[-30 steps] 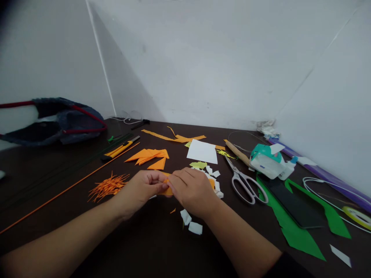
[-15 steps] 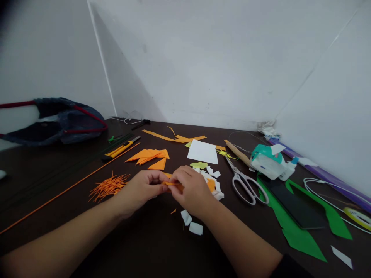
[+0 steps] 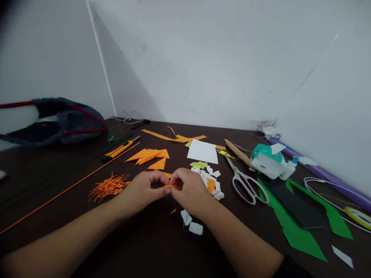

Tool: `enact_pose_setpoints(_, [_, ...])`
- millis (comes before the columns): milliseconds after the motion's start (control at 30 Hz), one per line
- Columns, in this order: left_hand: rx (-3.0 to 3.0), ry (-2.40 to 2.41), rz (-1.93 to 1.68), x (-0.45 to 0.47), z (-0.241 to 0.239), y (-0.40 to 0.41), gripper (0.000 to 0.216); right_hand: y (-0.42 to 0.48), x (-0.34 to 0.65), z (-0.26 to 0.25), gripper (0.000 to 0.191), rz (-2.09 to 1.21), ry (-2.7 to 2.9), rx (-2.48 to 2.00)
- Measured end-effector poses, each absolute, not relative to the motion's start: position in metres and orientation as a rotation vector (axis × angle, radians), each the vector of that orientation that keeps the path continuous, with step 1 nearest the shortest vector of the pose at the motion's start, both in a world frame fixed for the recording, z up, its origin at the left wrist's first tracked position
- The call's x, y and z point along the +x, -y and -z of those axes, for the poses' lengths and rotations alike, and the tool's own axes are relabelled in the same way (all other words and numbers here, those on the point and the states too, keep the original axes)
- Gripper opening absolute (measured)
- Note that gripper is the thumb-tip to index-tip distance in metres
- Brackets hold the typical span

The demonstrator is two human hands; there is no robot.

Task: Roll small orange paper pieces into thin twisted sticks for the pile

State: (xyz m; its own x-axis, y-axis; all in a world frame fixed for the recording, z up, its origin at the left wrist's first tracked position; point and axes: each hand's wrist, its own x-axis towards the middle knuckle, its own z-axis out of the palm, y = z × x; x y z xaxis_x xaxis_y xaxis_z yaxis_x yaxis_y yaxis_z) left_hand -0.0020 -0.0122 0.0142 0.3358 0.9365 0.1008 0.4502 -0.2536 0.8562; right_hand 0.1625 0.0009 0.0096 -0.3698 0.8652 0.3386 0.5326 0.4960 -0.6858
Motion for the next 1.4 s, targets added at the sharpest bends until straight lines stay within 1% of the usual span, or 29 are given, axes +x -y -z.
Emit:
enact_pose_setpoints(100, [1.856,-1.209,-0.815,-0.002,-0.015,0.013,0.016,0.000,0.161,-0.013,0.013,-0.740,2.018,-1.182])
enact_pose_setpoints(233, [1.854,-1.221,-0.833,-0.001,-0.016,0.015,0.012,0.001,0.160,-0.013,0.015,-0.819,1.977,-1.191])
enact_pose_setpoints(467, [1.808,-1.280,-0.893,-0.001,-0.020,0.015,0.012,-0.005,0.166,-0.004,0.014,-0.985,1.898,-1.026])
enact_pose_setpoints(600, [1.775,-1.315,-0.931,-0.004,-0.018,0.012,0.016,-0.007,0.169,-0.004,0.028,-0.893,1.906,-0.945])
enact_pose_setpoints(633, [1.769,-1.311,-0.935,-0.005,-0.017,0.011,0.016,-0.007,0.169,-0.004,0.029,-0.848,1.919,-0.920])
enact_pose_setpoints(800, [1.733,-1.292,-0.943,-0.006,-0.015,0.010,0.016,-0.003,0.164,-0.006,0.015,-0.661,1.966,-0.852])
enact_pose_setpoints(1000, [1.649,-1.205,-0.929,-0.004,-0.016,0.013,0.016,-0.004,0.162,-0.004,0.017,-0.602,1.912,-0.891])
enact_pose_setpoints(1200, [1.678,-1.186,-0.862,0.000,-0.016,0.015,0.018,-0.004,0.161,0.001,0.018,-0.731,1.829,-0.923])
enact_pose_setpoints(1400, [1.611,-1.155,-0.884,0.002,-0.017,0.015,0.010,-0.005,0.160,0.003,0.017,-0.907,1.759,-0.905])
